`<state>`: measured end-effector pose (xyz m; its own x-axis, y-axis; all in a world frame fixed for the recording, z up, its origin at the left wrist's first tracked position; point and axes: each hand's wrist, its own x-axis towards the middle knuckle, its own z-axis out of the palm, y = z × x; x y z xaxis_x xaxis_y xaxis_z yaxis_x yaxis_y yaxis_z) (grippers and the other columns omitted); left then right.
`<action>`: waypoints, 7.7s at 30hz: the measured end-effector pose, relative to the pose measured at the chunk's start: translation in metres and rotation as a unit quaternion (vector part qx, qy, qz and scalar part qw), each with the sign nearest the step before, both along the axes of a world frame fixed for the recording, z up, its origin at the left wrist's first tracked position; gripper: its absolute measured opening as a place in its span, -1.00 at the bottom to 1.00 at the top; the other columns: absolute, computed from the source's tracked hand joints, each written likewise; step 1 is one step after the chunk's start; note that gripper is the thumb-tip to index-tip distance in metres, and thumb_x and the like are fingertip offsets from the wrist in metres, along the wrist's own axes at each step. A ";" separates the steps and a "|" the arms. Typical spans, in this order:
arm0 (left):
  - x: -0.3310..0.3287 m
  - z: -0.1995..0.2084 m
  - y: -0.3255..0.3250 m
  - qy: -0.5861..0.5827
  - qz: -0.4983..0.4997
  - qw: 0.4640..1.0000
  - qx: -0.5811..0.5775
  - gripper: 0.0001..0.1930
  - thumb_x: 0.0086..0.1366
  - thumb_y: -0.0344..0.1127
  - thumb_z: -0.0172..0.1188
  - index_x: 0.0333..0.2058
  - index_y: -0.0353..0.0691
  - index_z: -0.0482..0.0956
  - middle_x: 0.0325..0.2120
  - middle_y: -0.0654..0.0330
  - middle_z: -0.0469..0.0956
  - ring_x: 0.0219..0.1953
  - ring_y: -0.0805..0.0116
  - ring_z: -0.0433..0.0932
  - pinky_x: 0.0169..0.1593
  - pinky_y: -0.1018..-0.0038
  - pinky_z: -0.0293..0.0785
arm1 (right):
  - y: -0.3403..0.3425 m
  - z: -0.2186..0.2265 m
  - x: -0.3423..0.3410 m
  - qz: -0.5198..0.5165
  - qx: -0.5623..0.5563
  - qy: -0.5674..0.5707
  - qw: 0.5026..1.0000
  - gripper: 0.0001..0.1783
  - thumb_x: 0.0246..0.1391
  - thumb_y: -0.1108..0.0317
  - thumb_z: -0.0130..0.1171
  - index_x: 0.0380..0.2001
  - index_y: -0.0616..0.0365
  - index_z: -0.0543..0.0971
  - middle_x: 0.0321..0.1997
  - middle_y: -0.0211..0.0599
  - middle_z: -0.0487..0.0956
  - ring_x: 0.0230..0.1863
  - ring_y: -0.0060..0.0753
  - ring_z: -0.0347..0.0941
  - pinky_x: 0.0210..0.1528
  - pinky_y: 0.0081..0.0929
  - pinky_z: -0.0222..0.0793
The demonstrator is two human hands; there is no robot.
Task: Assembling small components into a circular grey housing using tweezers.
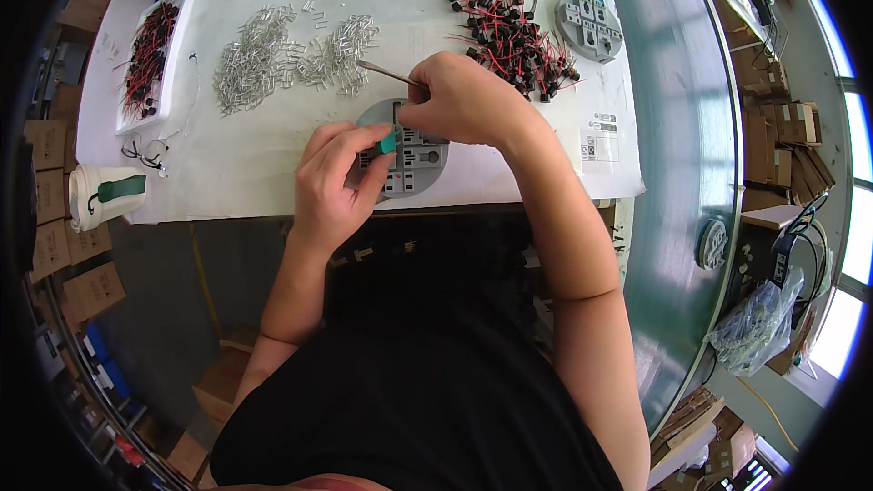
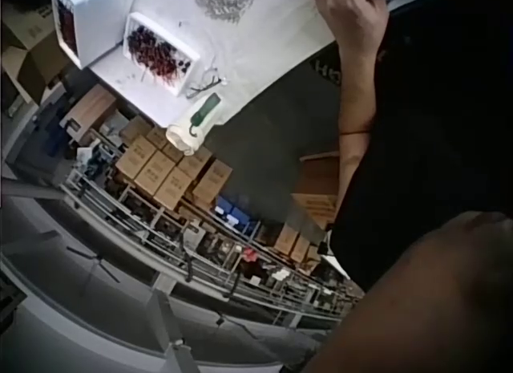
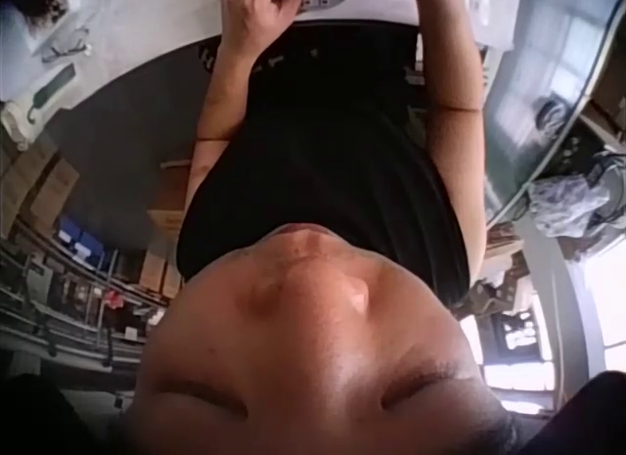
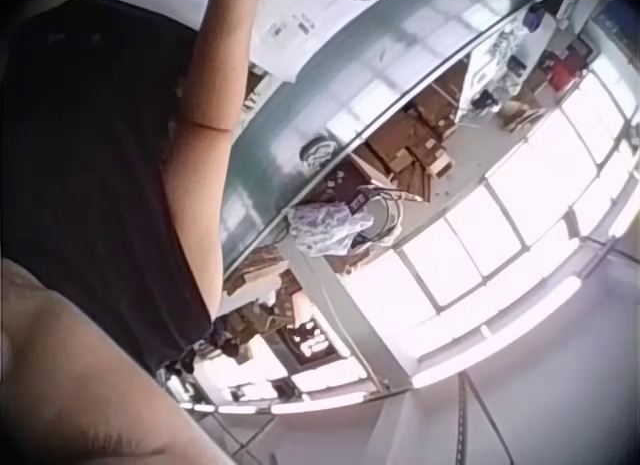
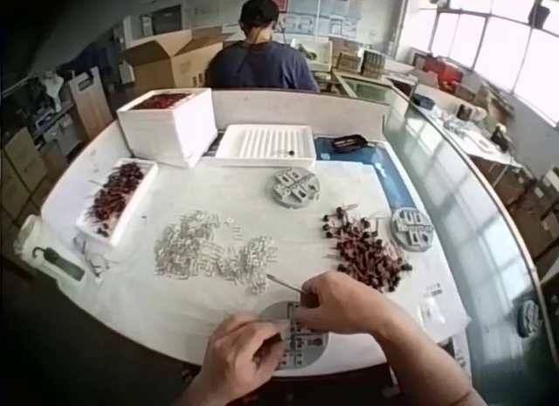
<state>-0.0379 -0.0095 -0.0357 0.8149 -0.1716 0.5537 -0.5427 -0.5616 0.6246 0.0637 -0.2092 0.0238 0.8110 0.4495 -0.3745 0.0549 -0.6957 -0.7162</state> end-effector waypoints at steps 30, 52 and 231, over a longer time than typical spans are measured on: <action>0.025 0.031 -0.012 0.083 -0.036 0.972 0.217 -0.55 0.27 -0.37 0.42 0.14 -0.26 0.66 -0.22 0.12 0.67 -0.09 0.13 0.65 0.01 0.19 0.58 | -0.031 -0.026 -0.057 -0.250 0.145 -0.176 0.941 -0.80 0.24 0.41 0.43 -0.12 0.25 0.73 -0.31 -0.35 0.74 -0.48 -0.67 0.45 -0.42 -0.57 0.36; 0.000 0.054 0.000 0.183 -0.085 0.968 -0.153 -0.82 0.31 -0.45 0.48 -0.15 -0.39 0.79 -0.35 0.01 0.75 -0.41 0.27 0.72 -0.29 0.44 0.61 | -0.018 -0.017 -0.092 -0.160 0.317 -0.146 0.923 -0.77 0.17 0.54 0.48 -0.10 0.20 0.74 -0.27 -0.48 0.73 -0.35 -0.76 0.45 -0.31 -0.67 0.36; 0.002 0.004 -0.001 0.181 -0.026 0.983 -0.013 0.15 -0.21 0.07 0.77 0.37 -0.21 0.41 -0.06 0.06 0.69 -0.08 0.11 0.68 0.11 0.18 0.60 | -0.005 0.026 -0.074 0.078 -0.170 -0.290 0.938 -0.60 0.38 0.14 0.25 -0.51 0.16 0.64 -0.59 -0.02 0.56 -0.49 0.21 0.54 -0.39 0.06 0.44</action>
